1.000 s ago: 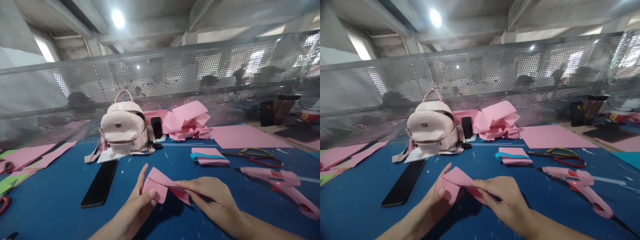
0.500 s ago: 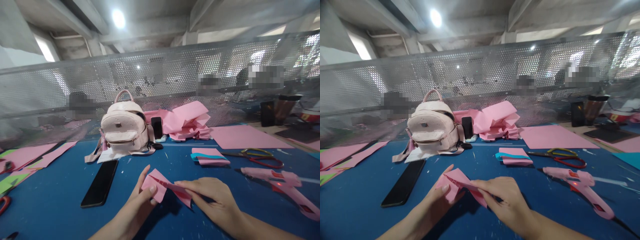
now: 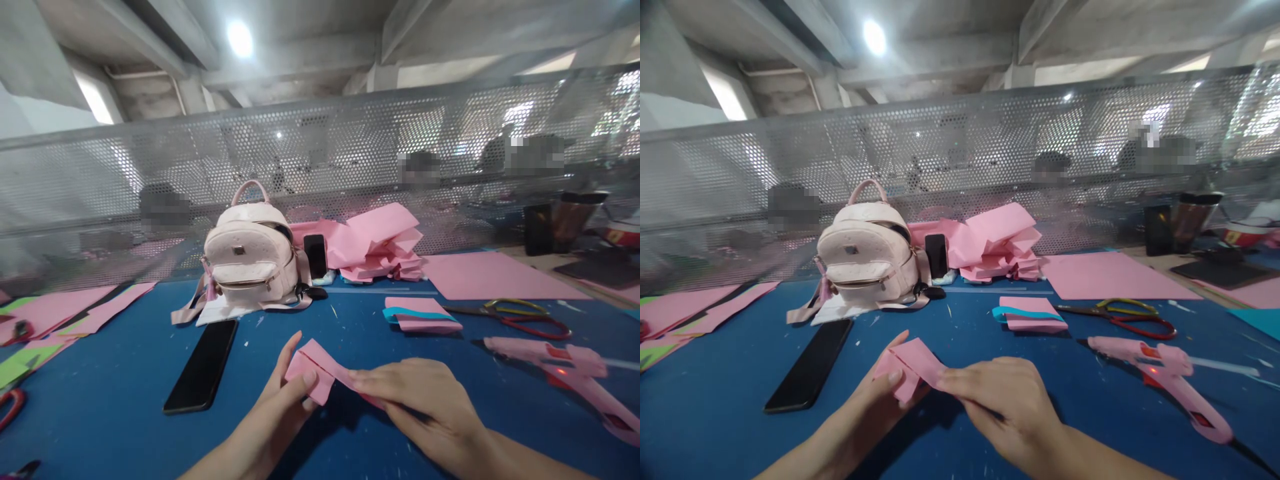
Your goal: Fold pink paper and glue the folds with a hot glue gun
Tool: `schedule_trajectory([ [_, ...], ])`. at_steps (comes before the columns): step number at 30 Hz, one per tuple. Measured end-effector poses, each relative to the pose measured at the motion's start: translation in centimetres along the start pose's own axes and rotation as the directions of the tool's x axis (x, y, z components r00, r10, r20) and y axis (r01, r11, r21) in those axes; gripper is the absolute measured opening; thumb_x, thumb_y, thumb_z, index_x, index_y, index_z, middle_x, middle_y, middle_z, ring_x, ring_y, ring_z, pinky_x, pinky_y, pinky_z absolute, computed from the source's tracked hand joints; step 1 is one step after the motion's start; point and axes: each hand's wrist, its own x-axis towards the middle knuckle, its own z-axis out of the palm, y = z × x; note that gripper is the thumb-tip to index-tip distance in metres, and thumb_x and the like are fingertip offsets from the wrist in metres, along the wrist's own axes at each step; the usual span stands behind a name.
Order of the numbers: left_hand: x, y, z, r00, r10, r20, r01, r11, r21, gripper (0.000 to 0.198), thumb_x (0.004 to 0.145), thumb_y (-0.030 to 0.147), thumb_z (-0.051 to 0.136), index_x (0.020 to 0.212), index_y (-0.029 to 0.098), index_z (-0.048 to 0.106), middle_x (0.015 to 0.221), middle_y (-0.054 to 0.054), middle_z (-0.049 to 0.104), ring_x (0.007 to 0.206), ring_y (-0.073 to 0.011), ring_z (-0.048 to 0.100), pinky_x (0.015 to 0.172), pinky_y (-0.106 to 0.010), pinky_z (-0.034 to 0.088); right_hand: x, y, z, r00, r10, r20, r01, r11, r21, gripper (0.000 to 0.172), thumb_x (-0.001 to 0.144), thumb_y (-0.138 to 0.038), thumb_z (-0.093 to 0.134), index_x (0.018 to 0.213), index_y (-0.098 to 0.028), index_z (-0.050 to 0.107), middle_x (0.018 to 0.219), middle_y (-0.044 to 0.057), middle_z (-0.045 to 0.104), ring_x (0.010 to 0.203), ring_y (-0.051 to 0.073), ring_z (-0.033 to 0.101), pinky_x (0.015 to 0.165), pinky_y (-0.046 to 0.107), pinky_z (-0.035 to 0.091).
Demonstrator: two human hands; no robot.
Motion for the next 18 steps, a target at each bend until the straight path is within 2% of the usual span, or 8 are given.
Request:
schedule_trajectory([
  [3,0.0,-0.1,0.1,1.0,0.005,-0.004,-0.005,1.0,0.007,0.092,0.077,0.036,0.082,0.151,0.036,0.029,0.124,-0.006,0.067,0.126,-0.0276,0.058,0.114,-0.048,0.033,-0.1,0.0,0.2,1.0,0.022,0.017,-0.022,1.0,0.004,0.029,0.091,-0.006,0.059,0.114,-0.022,0.068,0.102,0.001,0.079,0.088,0.013,0.074,0.074,0.022,0.053],
  [7,0.3,-0.5,0.1,0.999,0.0,-0.054,0.002,1.0,0.031,0.091,0.074,0.037,0.084,0.149,0.038,0.032,0.119,-0.005,0.068,0.117,-0.0267,0.062,0.105,-0.046,0.041,-0.3,0.0,0.7,0.994,0.083,0.078,-0.088,0.994,0.061,0.028,0.091,-0.008,0.063,0.115,-0.022,0.068,0.095,0.001,0.077,0.08,0.013,0.07,0.071,0.024,0.051],
  [13,0.6,-1.1,0.4,0.989,0.009,-0.144,-0.004,0.999,0.033,0.084,0.065,0.037,0.089,0.138,0.037,0.046,0.115,-0.004,0.065,0.107,-0.0255,0.064,0.098,-0.045,0.046,-0.5,-0.2,1.0,0.976,0.182,0.123,-0.196,0.974,0.115,0.037,0.093,-0.008,0.056,0.122,-0.026,0.069,0.083,0.002,0.062,0.069,0.01,0.058,0.06,0.021,0.043],
  [18,0.4,-1.0,0.9,0.986,-0.021,-0.167,0.03,0.998,0.055,0.084,0.063,0.038,0.09,0.136,0.036,0.048,0.119,-0.005,0.062,0.109,-0.0255,0.063,0.095,-0.043,0.048,-1.0,-0.3,1.1,0.976,0.171,0.133,-0.19,0.972,0.14,0.046,0.093,-0.005,0.051,0.131,-0.028,0.063,0.08,-0.001,0.053,0.062,0.009,0.049,0.055,0.021,0.037],
])
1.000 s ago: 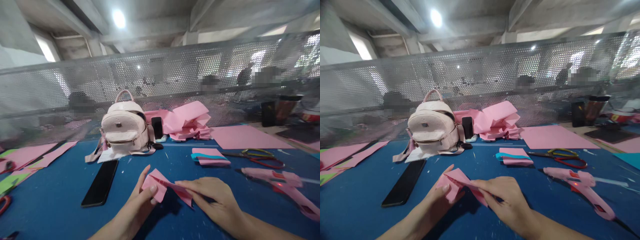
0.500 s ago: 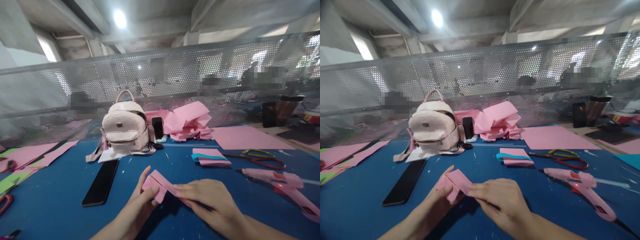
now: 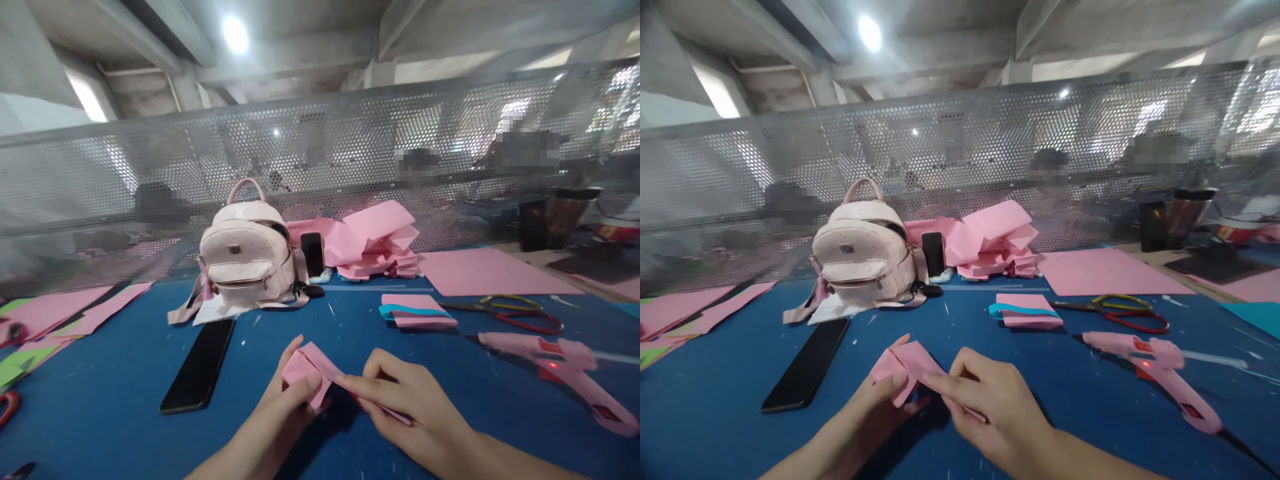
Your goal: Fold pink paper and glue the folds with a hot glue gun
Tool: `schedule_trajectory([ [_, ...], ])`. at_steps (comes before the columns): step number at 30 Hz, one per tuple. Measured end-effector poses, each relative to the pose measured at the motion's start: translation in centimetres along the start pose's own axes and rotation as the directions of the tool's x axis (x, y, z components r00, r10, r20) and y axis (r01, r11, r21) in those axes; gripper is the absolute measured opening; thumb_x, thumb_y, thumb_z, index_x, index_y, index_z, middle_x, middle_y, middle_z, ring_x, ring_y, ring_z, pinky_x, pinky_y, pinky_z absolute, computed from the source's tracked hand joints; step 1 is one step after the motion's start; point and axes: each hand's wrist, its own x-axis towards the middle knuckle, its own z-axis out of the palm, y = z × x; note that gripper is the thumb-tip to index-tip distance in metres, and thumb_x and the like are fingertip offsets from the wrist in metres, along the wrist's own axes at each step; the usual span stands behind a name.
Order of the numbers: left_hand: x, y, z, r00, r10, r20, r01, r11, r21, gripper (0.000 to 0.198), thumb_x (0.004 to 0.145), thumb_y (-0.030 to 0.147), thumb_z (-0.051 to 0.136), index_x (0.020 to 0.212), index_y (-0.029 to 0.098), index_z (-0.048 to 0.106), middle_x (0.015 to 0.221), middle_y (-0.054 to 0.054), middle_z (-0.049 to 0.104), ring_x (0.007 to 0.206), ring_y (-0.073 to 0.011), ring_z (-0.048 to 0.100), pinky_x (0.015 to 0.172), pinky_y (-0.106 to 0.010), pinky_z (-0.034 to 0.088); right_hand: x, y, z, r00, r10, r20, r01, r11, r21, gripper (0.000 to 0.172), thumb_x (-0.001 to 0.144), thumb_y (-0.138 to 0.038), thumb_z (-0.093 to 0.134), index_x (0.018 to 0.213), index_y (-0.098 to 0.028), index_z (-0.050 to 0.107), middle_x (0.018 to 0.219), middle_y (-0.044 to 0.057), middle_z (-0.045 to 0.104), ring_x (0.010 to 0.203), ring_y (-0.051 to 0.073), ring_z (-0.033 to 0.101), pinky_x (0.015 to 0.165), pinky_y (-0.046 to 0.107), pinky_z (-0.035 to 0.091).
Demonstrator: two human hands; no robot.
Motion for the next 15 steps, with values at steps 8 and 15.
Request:
schedule_trajectory([
  [8,-0.47,0.38,0.43,1.0,-0.024,0.014,0.024,1.0,-0.008,0.087,0.062,0.039,0.091,0.135,0.033,0.046,0.111,-0.004,0.065,0.098,-0.0218,0.064,0.092,-0.038,0.047,-0.3,0.1,0.23,0.999,-0.011,0.052,0.014,0.998,-0.059,0.057,0.09,-0.002,0.048,0.139,-0.03,0.055,0.081,-0.001,0.053,0.068,0.01,0.052,0.058,0.022,0.035],
  [15,-0.63,0.43,0.28,0.999,-0.028,0.044,0.027,1.0,0.013,0.084,0.068,0.039,0.088,0.139,0.031,0.045,0.117,-0.006,0.066,0.106,-0.0236,0.063,0.093,-0.039,0.048,-0.11,-0.01,0.17,0.999,-0.004,0.04,0.006,0.998,-0.065,0.054,0.092,-0.003,0.048,0.138,-0.029,0.057,0.08,-0.001,0.054,0.067,0.01,0.052,0.057,0.022,0.035],
])
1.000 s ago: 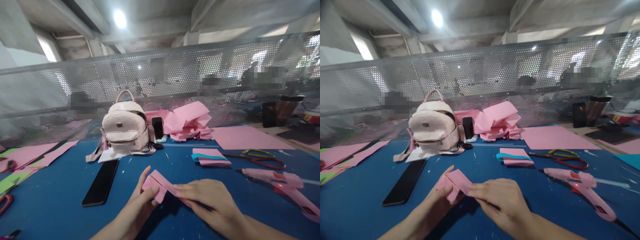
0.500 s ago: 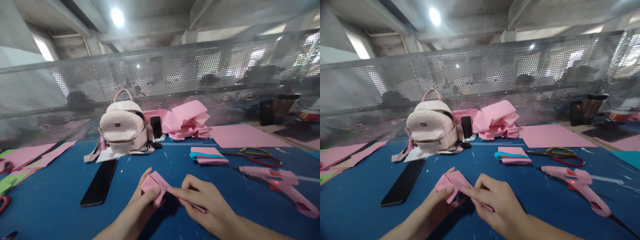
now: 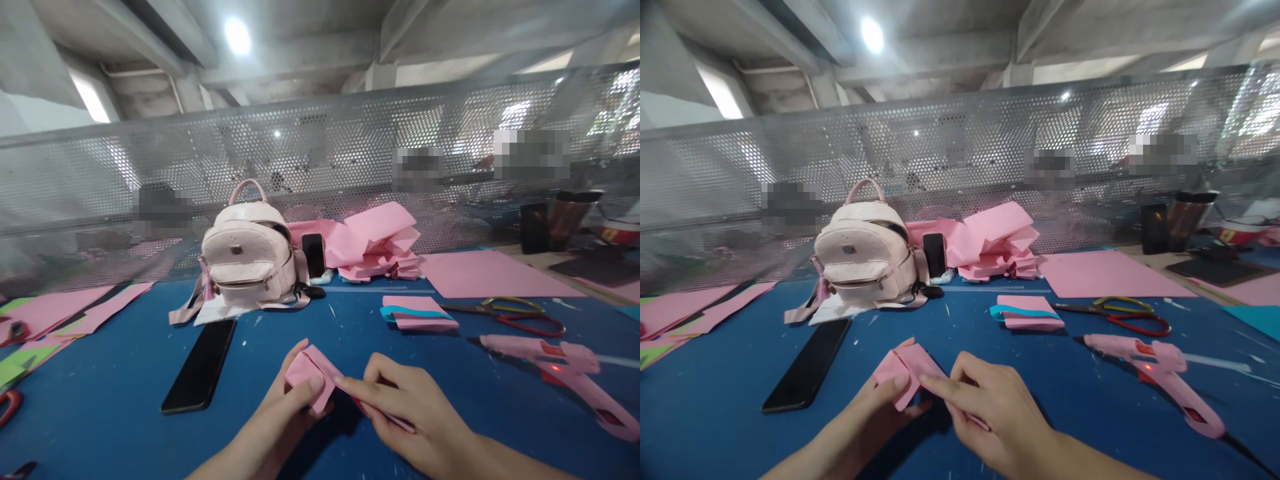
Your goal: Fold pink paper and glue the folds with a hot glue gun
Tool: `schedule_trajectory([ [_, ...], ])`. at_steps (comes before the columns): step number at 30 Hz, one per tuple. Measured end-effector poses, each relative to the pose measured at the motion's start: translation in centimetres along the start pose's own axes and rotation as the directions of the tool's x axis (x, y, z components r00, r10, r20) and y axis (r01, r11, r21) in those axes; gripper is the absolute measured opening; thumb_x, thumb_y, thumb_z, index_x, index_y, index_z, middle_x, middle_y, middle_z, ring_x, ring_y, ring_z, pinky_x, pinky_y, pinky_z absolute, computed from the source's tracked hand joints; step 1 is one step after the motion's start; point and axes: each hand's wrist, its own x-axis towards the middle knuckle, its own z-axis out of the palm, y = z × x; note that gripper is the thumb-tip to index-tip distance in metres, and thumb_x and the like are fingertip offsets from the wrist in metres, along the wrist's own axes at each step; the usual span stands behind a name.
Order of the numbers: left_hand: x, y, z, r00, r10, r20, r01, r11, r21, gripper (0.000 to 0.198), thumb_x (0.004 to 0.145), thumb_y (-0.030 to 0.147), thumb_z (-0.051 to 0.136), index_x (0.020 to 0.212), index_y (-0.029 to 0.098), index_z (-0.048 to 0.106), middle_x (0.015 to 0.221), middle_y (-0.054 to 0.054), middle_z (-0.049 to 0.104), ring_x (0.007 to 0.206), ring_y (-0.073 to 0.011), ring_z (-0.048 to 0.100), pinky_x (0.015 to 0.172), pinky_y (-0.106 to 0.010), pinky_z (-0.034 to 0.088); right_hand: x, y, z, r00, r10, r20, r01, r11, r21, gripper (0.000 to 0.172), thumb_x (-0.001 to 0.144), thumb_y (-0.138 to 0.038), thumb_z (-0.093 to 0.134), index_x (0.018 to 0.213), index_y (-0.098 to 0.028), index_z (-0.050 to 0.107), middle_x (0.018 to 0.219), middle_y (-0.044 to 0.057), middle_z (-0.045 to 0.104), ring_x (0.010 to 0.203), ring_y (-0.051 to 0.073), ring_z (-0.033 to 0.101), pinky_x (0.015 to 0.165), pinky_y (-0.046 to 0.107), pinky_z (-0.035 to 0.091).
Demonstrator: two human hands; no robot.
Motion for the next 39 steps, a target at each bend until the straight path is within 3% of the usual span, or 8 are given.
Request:
schedule_trajectory([
  [6,0.1,-0.1,-0.4,0.998,0.013,0.058,-0.014,1.0,0.019,0.088,0.073,0.04,0.084,0.147,0.036,0.036,0.12,-0.006,0.067,0.115,-0.026,0.061,0.099,-0.042,0.045,0.0,-0.1,-0.2,1.0,0.009,0.017,-0.009,1.0,0.01,0.055,0.091,-0.003,0.047,0.138,-0.029,0.056,0.08,-0.001,0.054,0.067,0.01,0.053,0.057,0.022,0.036],
  [10,0.2,0.1,-0.3,0.995,0.039,0.088,-0.045,0.997,0.058,0.112,0.063,0.045,0.09,0.153,0.031,0.024,0.127,-0.012,0.064,0.122,-0.0314,0.058,0.109,-0.048,0.037,0.3,-0.2,-0.3,1.0,0.029,0.009,-0.03,0.997,0.071,0.054,0.091,-0.003,0.046,0.138,-0.03,0.057,0.081,-0.001,0.052,0.066,0.01,0.051,0.057,0.022,0.036],
  [14,0.4,0.0,-0.4,0.975,0.182,0.126,-0.206,0.954,0.219,0.141,0.054,0.039,0.096,0.156,0.031,-0.003,0.147,-0.018,0.046,0.135,-0.036,0.046,0.115,-0.054,0.027,0.3,-0.3,-0.3,0.997,0.077,0.003,-0.076,0.975,0.21,0.051,0.093,-0.007,0.048,0.137,-0.031,0.058,0.083,-0.001,0.05,0.066,0.01,0.05,0.056,0.02,0.038],
  [16,0.4,-0.2,-0.5,0.958,0.256,0.129,-0.285,0.904,0.32,0.141,0.057,0.035,0.094,0.156,0.033,-0.006,0.157,-0.017,0.032,0.14,-0.0364,0.04,0.116,-0.054,0.025,0.2,-0.4,-0.2,0.995,0.101,0.001,-0.098,0.959,0.265,0.051,0.093,-0.008,0.048,0.137,-0.032,0.057,0.083,-0.001,0.049,0.067,0.01,0.049,0.058,0.02,0.04],
  [19,0.3,-0.5,-0.6,0.901,0.409,0.142,-0.423,0.762,0.489,0.108,0.072,0.032,0.084,0.155,0.032,0.015,0.162,-0.012,0.02,0.146,-0.035,0.028,0.118,-0.051,0.024,-0.1,-0.6,0.0,0.991,0.128,0.023,-0.129,0.945,0.301,0.048,0.094,-0.011,0.05,0.137,-0.031,0.058,0.083,0.0,0.05,0.069,0.011,0.05,0.06,0.021,0.042],
  [23,-0.1,0.1,-0.4,0.854,0.474,0.215,-0.488,0.588,0.645,0.069,0.081,0.027,0.074,0.142,0.031,0.043,0.154,-0.008,0.037,0.141,-0.0334,0.037,0.117,-0.047,0.028,-0.4,-0.6,0.3,0.994,0.113,0.012,-0.111,0.945,0.309,0.048,0.094,-0.011,0.05,0.138,-0.031,0.057,0.085,0.001,0.052,0.073,0.012,0.052,0.062,0.022,0.043],
  [31,-0.6,1.3,-0.1,0.856,0.451,0.252,-0.489,0.552,0.676,0.058,0.079,0.024,0.076,0.133,0.031,0.055,0.14,-0.006,0.054,0.128,-0.0315,0.051,0.112,-0.044,0.034,-0.7,-0.3,0.5,0.996,0.084,0.002,-0.08,0.945,0.316,0.055,0.092,-0.006,0.048,0.14,-0.033,0.054,0.085,0.0,0.051,0.071,0.012,0.051,0.061,0.022,0.043],
  [39,-0.5,1.4,0.1,0.795,0.532,0.293,-0.548,0.419,0.724,0.053,0.08,0.021,0.073,0.13,0.031,0.057,0.134,-0.005,0.06,0.126,-0.0303,0.053,0.107,-0.041,0.038,-0.7,-0.2,0.6,0.996,0.085,0.009,-0.083,0.939,0.332,0.056,0.092,-0.007,0.048,0.14,-0.035,0.053,0.086,0.0,0.05,0.07,0.011,0.05,0.061,0.021,0.042],
])
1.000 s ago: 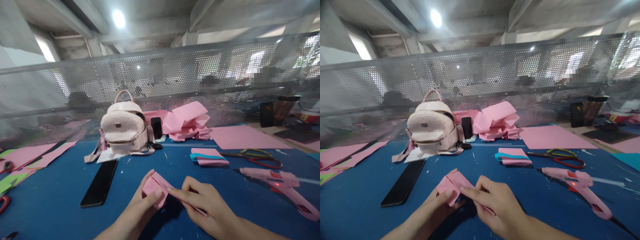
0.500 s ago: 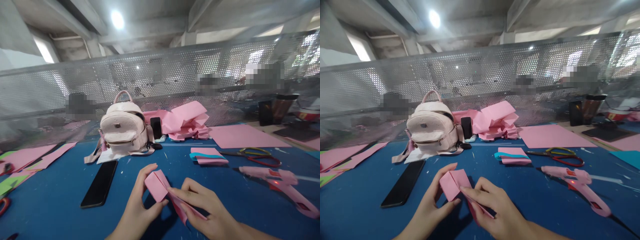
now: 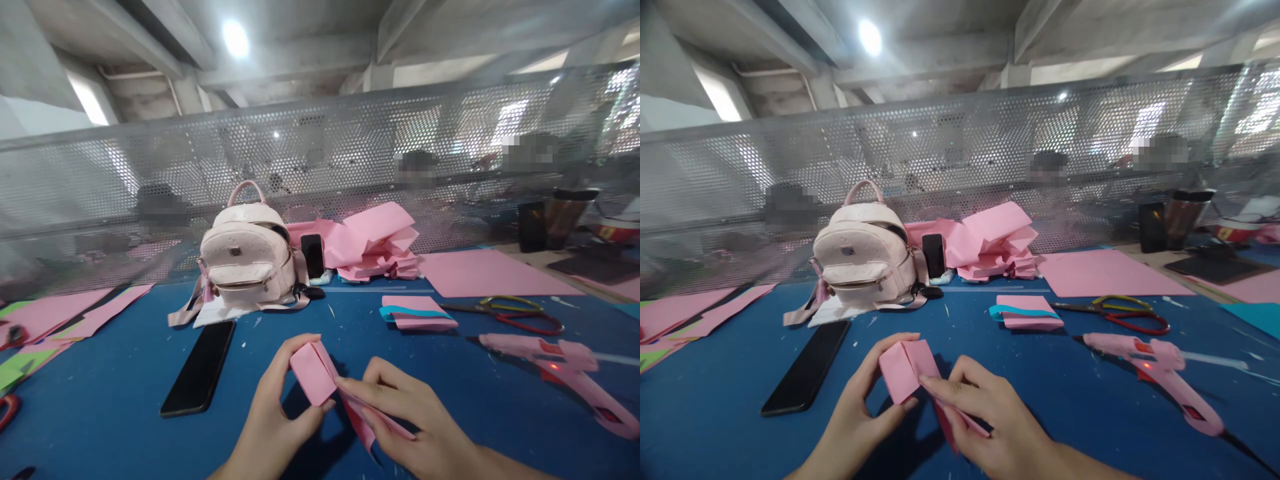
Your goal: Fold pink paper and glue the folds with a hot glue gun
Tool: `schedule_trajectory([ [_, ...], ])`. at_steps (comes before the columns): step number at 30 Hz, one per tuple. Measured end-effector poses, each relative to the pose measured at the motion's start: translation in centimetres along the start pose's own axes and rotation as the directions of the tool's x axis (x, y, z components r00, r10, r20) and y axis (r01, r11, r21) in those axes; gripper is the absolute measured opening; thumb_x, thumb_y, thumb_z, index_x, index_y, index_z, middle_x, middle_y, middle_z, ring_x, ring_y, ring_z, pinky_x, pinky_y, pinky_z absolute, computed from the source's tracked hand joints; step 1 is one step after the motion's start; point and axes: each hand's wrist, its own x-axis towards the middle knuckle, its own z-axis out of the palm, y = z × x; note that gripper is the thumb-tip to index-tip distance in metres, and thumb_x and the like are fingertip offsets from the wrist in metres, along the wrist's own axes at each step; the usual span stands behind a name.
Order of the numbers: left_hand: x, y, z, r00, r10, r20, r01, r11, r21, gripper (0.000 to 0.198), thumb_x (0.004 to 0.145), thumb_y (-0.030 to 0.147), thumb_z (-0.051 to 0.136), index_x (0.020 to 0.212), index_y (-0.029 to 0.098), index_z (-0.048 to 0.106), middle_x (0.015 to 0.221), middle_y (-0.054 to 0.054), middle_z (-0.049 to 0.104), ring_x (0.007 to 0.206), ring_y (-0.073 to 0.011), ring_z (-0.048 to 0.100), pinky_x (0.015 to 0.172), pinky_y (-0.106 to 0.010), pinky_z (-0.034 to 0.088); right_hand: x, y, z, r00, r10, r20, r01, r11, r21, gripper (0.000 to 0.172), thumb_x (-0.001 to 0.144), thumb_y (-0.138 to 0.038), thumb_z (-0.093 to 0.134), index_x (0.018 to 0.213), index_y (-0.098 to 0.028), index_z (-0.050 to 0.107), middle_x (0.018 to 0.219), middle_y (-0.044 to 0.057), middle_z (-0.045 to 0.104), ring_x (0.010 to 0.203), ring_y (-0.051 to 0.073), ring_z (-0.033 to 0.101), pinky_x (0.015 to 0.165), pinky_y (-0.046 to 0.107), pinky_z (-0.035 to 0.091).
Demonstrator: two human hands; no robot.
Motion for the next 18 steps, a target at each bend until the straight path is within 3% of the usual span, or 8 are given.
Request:
schedule_trajectory([
  [6,-0.1,0.1,0.0,0.986,0.159,-0.058,-0.154,0.984,0.087,0.059,0.08,0.005,0.06,0.131,0.034,0.055,0.132,-0.002,0.062,0.123,-0.027,0.056,0.106,-0.038,0.039,0.2,-0.9,0.4,0.999,0.037,0.028,-0.037,0.999,0.022,0.058,0.089,-0.007,0.049,0.14,-0.034,0.053,0.087,0.0,0.051,0.072,0.012,0.051,0.063,0.021,0.043],
  [18,-0.5,0.9,0.6,0.974,0.148,-0.169,-0.146,0.989,0.027,0.042,0.08,0.017,0.065,0.12,0.03,0.065,0.121,-0.004,0.067,0.113,-0.0302,0.06,0.1,-0.041,0.042,0.1,-2.0,0.8,0.998,0.012,0.057,-0.012,1.0,0.012,0.064,0.086,-0.004,0.045,0.143,-0.034,0.049,0.088,0.002,0.054,0.074,0.013,0.053,0.064,0.021,0.046],
])
